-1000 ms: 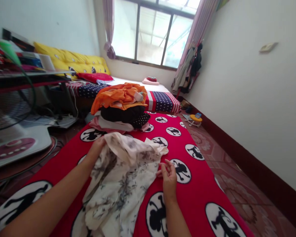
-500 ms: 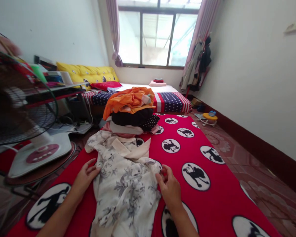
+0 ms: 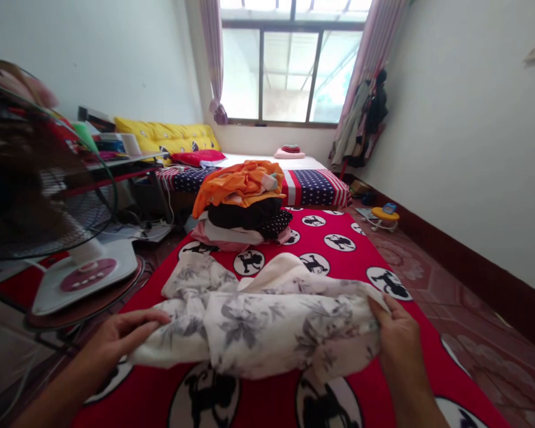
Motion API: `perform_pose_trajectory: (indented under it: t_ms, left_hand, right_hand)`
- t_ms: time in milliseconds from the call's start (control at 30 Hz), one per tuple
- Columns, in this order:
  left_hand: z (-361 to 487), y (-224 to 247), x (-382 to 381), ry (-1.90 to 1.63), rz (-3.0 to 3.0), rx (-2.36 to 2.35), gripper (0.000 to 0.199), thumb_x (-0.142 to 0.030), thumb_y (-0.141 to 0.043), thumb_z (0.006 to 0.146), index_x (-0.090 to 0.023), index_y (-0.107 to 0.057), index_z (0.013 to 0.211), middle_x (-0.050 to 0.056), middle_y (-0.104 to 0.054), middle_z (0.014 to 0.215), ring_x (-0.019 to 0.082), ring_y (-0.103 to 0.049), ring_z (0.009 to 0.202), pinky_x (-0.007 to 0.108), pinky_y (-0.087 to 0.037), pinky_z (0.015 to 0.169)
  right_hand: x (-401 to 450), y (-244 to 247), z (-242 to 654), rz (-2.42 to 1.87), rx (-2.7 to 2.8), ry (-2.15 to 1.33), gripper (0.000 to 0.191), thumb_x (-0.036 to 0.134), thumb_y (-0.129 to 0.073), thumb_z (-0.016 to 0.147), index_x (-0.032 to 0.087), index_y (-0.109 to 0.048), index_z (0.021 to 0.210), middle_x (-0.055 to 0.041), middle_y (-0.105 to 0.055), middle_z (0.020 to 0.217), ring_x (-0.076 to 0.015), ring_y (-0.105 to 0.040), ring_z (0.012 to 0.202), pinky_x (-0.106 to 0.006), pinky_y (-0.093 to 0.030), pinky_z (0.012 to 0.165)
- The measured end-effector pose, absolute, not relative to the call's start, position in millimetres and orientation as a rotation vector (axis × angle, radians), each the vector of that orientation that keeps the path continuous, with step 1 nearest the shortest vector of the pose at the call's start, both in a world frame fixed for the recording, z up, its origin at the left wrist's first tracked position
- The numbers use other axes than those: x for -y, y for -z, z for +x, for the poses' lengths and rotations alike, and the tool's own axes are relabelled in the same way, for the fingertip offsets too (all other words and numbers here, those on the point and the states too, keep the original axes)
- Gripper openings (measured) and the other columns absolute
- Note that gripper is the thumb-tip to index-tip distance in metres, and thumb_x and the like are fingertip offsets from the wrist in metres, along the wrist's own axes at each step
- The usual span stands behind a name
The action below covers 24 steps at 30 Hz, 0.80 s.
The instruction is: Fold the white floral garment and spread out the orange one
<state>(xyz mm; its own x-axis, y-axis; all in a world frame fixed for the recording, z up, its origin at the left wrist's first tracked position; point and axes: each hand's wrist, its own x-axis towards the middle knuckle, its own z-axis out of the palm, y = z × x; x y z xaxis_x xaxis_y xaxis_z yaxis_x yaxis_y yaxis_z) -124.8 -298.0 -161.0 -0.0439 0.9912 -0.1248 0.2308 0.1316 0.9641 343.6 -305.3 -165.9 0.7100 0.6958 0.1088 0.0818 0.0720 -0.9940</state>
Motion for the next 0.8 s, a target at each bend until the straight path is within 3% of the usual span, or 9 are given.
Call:
perform_pose_trajectory:
  t_ms: [100,200,300,400,500,567,633,700,800]
  left_hand:
    - [-134,165,316,-0.483,1.560,-1.359,0.034,-0.049,-0.067,0.066,-0.021,-0.078,0.082,0.005,-0.074,0.080,0.024,-0.067,0.074,0.027,-0.052,0.063]
    - [-133,163,316,-0.244,1.858,-1.388,0.026,-0.041,-0.060,0.074,-0.023,-0.077,0.080,0.002,-0.074,0.081,0.021,-0.066,0.078,0.023,-0.050,0.069]
    - [-114,153,292,-0.376,2.014,-1.500,0.032,-0.042,-0.052,0.082,-0.021,-0.076,0.088,0.003,-0.073,0.082,0.020,-0.066,0.076,0.024,-0.050,0.068]
    - [-80,155,257,-0.709,2.176,-1.460,0.034,-0.039,-0.048,0.087,-0.020,-0.071,0.103,0.007,-0.072,0.099,0.022,-0.066,0.090,0.028,-0.051,0.079]
    - [-48,171,228,-0.739,2.446,-1.219,0.035,-0.026,-0.053,0.083,-0.022,-0.066,0.116,0.010,-0.062,0.124,0.025,-0.056,0.114,0.038,-0.044,0.099]
    - [-36,184,217,-0.617,2.558,-1.159,0.050,-0.019,-0.059,0.076,-0.023,-0.059,0.126,0.011,-0.054,0.134,0.029,-0.049,0.123,0.047,-0.035,0.107]
    - [-34,192,211,-0.488,2.601,-1.180,0.054,-0.012,-0.060,0.072,-0.020,-0.059,0.125,0.013,-0.059,0.127,0.030,-0.051,0.119,0.051,-0.031,0.107]
    - [-40,193,211,-0.400,2.616,-1.204,0.045,-0.007,-0.054,0.071,-0.018,-0.065,0.113,0.011,-0.067,0.106,0.027,-0.058,0.105,0.046,-0.037,0.101]
    - [-53,180,221,-0.253,2.627,-1.143,0.030,-0.006,-0.049,0.071,-0.019,-0.070,0.088,0.006,-0.067,0.085,0.022,-0.061,0.087,0.031,-0.043,0.079]
  right_hand:
    - [325,175,389,-1.772,0.809,-0.501,0.045,0.049,-0.069,0.055,0.020,-0.069,0.090,-0.0065,-0.070,0.073,-0.0256,-0.064,0.064,-0.037,-0.051,0.059]
    - [339,186,406,-2.031,1.124,-0.180,0.043,0.044,-0.058,0.060,0.017,-0.067,0.091,-0.0130,-0.068,0.093,-0.0329,-0.063,0.088,-0.046,-0.050,0.081]
    - [337,187,386,-1.987,1.235,0.113,0.045,0.041,-0.047,0.072,0.017,-0.063,0.105,-0.0140,-0.063,0.111,-0.0310,-0.060,0.102,-0.047,-0.045,0.091]
    - [319,188,345,-1.857,1.472,-0.034,0.035,0.038,-0.043,0.080,0.019,-0.063,0.102,-0.0104,-0.066,0.107,-0.0246,-0.061,0.101,-0.039,-0.046,0.093]
    - [301,198,318,-1.932,1.688,-0.068,0.038,0.034,-0.049,0.080,0.015,-0.060,0.112,-0.0130,-0.064,0.115,-0.0259,-0.057,0.111,-0.039,-0.042,0.098]
    - [298,206,315,-2.105,1.712,0.021,0.051,0.034,-0.056,0.077,0.012,-0.054,0.123,-0.0163,-0.061,0.123,-0.0298,-0.054,0.117,-0.041,-0.040,0.100]
    - [303,209,321,-2.243,1.704,0.063,0.061,0.037,-0.061,0.076,0.010,-0.050,0.129,-0.0186,-0.059,0.124,-0.0324,-0.054,0.116,-0.042,-0.040,0.096]
    - [315,204,331,-2.318,1.721,-0.016,0.058,0.040,-0.060,0.077,0.013,-0.053,0.128,-0.0169,-0.063,0.118,-0.0327,-0.058,0.109,-0.040,-0.044,0.088]
    - [337,187,345,-2.375,1.749,-0.255,0.035,0.045,-0.057,0.079,0.020,-0.067,0.101,-0.0094,-0.071,0.091,-0.0289,-0.064,0.087,-0.033,-0.044,0.070]
